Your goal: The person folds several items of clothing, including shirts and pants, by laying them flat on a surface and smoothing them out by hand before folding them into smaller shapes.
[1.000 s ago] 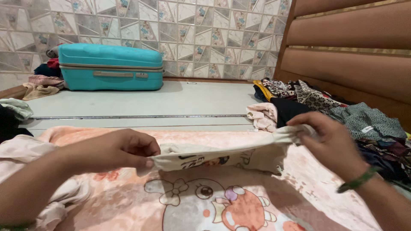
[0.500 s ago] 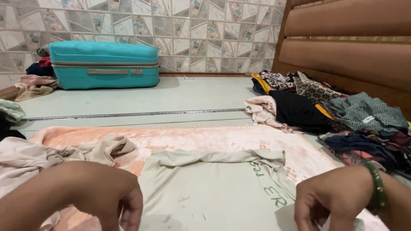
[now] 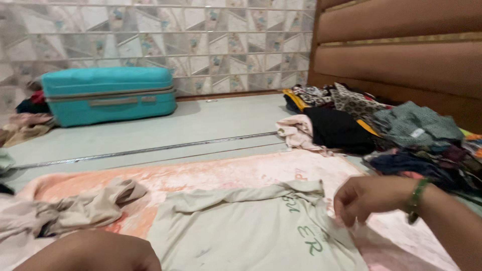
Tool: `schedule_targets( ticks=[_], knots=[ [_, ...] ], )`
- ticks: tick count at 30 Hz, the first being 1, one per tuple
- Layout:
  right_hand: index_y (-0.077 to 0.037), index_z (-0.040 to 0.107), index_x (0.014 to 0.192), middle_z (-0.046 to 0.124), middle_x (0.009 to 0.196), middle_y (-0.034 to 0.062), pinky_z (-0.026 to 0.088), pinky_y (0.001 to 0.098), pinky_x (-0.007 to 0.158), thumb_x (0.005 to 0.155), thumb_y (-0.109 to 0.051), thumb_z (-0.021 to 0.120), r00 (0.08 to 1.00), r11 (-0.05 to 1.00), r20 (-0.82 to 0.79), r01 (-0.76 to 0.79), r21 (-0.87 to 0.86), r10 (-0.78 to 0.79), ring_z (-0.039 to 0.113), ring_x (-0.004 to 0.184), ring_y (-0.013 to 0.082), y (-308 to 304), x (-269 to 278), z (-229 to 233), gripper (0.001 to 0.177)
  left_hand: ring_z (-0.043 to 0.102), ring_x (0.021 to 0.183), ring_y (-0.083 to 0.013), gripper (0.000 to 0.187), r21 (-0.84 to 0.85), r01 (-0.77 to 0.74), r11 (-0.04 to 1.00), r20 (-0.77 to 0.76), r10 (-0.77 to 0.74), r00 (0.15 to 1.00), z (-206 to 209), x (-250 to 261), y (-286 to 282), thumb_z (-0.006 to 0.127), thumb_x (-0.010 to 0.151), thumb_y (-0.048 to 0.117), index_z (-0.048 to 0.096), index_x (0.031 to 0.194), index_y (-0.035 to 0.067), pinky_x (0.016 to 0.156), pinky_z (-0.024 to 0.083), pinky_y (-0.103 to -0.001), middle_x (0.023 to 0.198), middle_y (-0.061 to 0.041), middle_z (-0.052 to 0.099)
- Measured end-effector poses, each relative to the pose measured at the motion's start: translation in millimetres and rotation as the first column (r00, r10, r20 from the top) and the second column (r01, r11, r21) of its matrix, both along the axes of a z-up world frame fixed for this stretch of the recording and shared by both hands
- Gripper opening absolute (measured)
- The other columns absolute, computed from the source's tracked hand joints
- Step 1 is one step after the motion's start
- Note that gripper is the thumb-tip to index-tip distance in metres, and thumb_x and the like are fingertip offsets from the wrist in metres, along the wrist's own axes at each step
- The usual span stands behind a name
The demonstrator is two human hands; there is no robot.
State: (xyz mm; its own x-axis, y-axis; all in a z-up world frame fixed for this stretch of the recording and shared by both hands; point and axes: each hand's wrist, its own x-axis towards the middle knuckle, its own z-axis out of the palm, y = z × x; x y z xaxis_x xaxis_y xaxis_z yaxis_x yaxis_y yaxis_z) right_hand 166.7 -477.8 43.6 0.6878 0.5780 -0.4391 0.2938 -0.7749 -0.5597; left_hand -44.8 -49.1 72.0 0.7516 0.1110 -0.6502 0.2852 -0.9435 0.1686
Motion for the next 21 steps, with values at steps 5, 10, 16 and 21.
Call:
schedule_targets(
  ticks=[5, 10, 16, 21],
  knots=[
    [-0.007, 0.077, 0.099, 0.078, 0.086, 0.0066, 0.059, 0.0307, 0.067, 0.073, -0.049, 0.086, 0.916, 0.944, 0.226, 0.321, 0.082, -0.331, 0.071, 0.073, 0.0142, -3, 33, -32, 0.050, 0.068, 0.102, -0.0069, 0.025, 0.086, 0.013, 0.996, 0.075, -0.019, 0.997, 8, 29, -9, 0.070, 0.095, 0.029, 0.074, 0.117, 0.019, 0.091, 0.050, -0.023, 0.108, 0.002, 0.073],
    [0.000, 0.073, 0.110, 0.078, 0.086, 0.0082, 0.062, 0.0275, 0.067, 0.073, -0.057, 0.084, 0.909, 0.912, 0.107, 0.387, 0.135, -0.402, 0.075, 0.074, 0.0159, 9, 30, -35, 0.069, 0.068, 0.100, -0.0102, 0.022, 0.122, 0.077, 0.990, 0.222, -0.103, 0.970, -33, 88, 9, 0.067, 0.095, 0.029, 0.070, 0.113, 0.016, 0.091, 0.050, -0.026, 0.104, 0.004, 0.075],
    [-0.008, 0.050, 0.134, 0.069, 0.092, 0.0133, 0.054, 0.0344, 0.066, 0.065, -0.042, 0.101, 0.659, 0.937, 0.670, 0.182, 0.297, -0.341, 0.065, 0.077, 0.0211, 34, 29, -77, 0.092, 0.064, 0.107, -0.0192, 0.026, 0.175, 0.039, 0.984, 0.618, -0.141, 0.773, -71, 121, 18, 0.073, 0.087, 0.029, 0.067, 0.107, 0.014, 0.095, 0.056, -0.033, 0.115, -0.001, 0.065],
    [-0.007, 0.065, 0.125, 0.069, 0.089, 0.0131, 0.054, 0.0360, 0.062, 0.065, -0.023, 0.092, 0.741, 0.858, 0.539, 0.099, 0.504, -0.401, 0.064, 0.072, 0.0200, 46, 27, -72, 0.067, 0.060, 0.123, -0.0249, 0.073, 0.213, 0.028, 0.977, 0.630, -0.159, 0.760, -76, 139, 36, 0.077, 0.074, 0.018, 0.054, 0.143, 0.025, 0.101, 0.051, -0.037, 0.133, -0.002, 0.060]
  ],
)
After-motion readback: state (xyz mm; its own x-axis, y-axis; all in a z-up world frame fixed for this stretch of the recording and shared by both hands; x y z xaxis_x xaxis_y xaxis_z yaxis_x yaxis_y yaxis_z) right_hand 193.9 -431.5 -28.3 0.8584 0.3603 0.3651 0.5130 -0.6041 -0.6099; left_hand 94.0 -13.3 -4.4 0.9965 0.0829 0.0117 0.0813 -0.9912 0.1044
